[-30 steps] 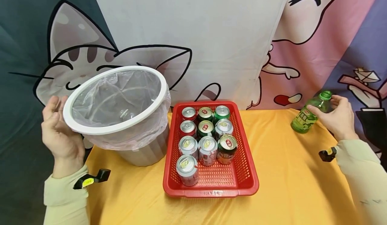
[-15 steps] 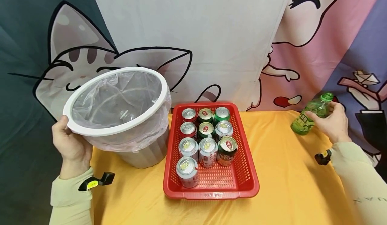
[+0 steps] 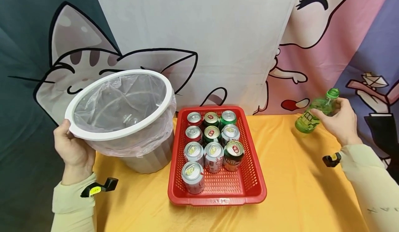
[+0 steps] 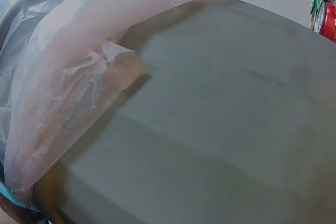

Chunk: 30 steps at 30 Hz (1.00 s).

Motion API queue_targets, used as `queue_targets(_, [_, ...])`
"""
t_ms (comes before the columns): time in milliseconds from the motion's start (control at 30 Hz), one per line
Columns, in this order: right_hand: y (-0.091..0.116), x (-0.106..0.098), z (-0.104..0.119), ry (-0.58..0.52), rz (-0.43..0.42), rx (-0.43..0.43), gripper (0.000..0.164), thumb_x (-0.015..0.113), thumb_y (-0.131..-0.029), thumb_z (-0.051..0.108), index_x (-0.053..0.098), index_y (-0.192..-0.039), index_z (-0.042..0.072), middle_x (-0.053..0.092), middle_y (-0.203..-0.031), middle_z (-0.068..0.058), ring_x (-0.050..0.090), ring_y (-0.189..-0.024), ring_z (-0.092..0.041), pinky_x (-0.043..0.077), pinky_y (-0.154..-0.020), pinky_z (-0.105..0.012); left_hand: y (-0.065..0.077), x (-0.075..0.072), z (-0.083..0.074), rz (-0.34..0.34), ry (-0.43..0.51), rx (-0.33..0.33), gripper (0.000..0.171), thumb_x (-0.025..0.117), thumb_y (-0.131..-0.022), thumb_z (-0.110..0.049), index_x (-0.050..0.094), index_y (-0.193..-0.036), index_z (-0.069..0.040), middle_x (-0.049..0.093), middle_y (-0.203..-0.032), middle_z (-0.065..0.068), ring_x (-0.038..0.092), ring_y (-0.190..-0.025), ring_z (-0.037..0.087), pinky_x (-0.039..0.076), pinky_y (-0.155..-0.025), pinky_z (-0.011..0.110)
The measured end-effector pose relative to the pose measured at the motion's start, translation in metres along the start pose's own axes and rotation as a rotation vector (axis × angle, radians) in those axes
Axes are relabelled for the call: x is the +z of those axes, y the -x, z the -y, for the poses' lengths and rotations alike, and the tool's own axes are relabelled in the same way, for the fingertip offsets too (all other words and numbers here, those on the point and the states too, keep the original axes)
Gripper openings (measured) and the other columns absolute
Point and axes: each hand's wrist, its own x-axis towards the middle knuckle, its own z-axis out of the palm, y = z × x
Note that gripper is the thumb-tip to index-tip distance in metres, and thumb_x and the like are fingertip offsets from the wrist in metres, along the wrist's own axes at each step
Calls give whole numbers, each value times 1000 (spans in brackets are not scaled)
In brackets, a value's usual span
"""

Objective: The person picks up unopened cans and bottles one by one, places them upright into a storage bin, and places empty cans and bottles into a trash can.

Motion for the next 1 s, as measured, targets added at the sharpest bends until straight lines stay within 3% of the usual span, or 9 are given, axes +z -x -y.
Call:
queue_targets(167, [6,-7,43,-80,-19,-76,69,80,-86,45,45,-141,21,46,-108,19,50,-85,5,40,-69,-4,0,0,-1,0,-20,-9,55,67,-85,-27,61,-121,14,63,-111,15,58,-101,23,46,-83,30])
queue_targets(333, [10,-12,98,-205,-9,-166,66,82,-87,34,46,-142,24,49,-112,21,55,-92,6,43,-76,-3,2,-1,-2,-14,-40,-10,52,64,-88,-27,62,-121,13,62,-112,15,58,-102,23,45,-84,30])
queue_targets(667, [24,-13,222,-453,-13,-440,65,85,-83,11,54,-139,18,63,-121,8,65,-102,-8,52,-86,-11,2,-1,-2,-25,-49,-12,51,61,-91,-28,62,-120,13,64,-111,14,58,-101,23,45,-84,30])
queue_targets(767, [33,-14,257,-542,25,-485,64,85,-82,8,55,-138,16,65,-123,2,67,-103,-12,54,-88,-14,2,-1,-2,-24,-46,-14,49,61,-91,-27,63,-119,13,64,-111,14,58,-102,23,45,-85,30])
queue_targets(1000, [53,-6,322,-919,183,-557,60,85,-78,-1,59,-131,9,68,-122,-10,66,-103,-23,58,-87,-24,1,-1,-2,-9,1,-4,51,66,-88,-26,63,-119,14,63,-112,16,59,-103,24,45,-88,32])
